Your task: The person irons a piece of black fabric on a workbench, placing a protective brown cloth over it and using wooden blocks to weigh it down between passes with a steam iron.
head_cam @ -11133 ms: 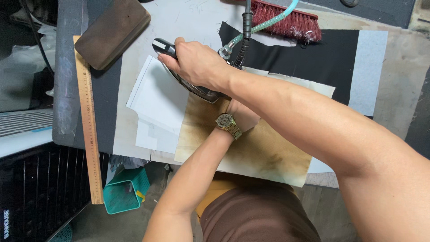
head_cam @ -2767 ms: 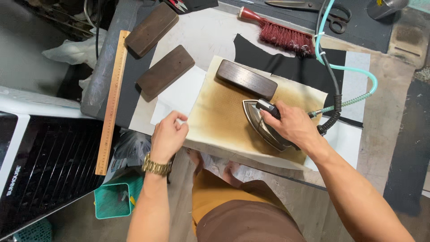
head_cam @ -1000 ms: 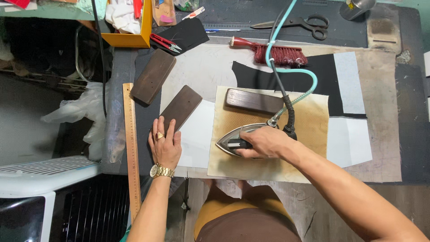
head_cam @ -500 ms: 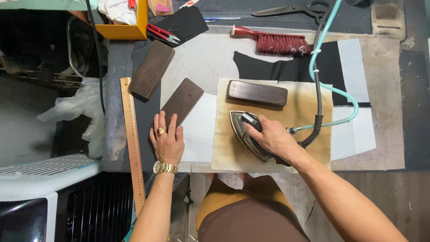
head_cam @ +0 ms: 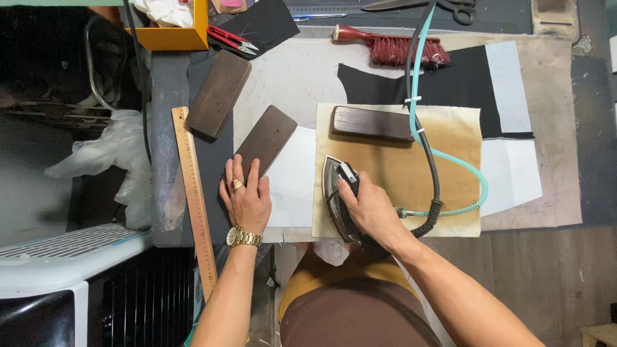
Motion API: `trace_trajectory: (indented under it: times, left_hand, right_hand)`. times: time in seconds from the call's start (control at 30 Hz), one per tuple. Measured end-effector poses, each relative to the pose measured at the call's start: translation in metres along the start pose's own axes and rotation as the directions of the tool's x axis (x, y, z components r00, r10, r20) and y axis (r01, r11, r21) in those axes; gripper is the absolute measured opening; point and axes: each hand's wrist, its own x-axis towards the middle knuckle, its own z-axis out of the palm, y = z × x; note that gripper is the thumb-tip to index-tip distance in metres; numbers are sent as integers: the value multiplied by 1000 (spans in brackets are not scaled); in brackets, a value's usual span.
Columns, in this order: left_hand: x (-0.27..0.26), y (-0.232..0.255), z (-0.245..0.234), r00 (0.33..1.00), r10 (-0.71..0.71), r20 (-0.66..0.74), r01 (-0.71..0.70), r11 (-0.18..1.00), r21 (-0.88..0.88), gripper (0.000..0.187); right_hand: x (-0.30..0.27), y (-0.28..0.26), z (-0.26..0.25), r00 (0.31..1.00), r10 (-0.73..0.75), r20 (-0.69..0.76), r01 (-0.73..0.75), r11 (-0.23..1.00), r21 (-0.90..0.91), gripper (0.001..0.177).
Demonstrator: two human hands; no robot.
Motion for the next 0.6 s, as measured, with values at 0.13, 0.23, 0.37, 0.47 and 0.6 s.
trace_trajectory:
  times: [0.13, 0.23, 0.37, 0.47, 0.6]
  left_hand:
    - [-2, -2, 1, 1000, 12, -16, -12, 1000, 6, 36]
    - [-3, -4, 2, 1000, 14, -22, -14, 1000, 2, 36]
    - [-2, -4, 3, 999, 31, -34, -31, 999, 14, 36]
    - [-3, -4, 4, 999, 30, -35, -29, 999, 27, 36]
    - [-3, -4, 4, 999, 29, -36, -28, 999, 29, 36]
  right_hand:
    - [-3, -29, -13, 998, -29, -63, 30, 999, 24, 55]
    - [-1, -44, -18, 990, -102, -100, 101, 995, -21, 51]
    - [8, -33, -26, 983, -177, -50, 160, 956, -245, 53]
    - [3, -25, -43, 982, -190, 3, 180, 925, -335, 54]
    - [-1, -9, -75, 972, -203, 121, 236, 869, -435, 50]
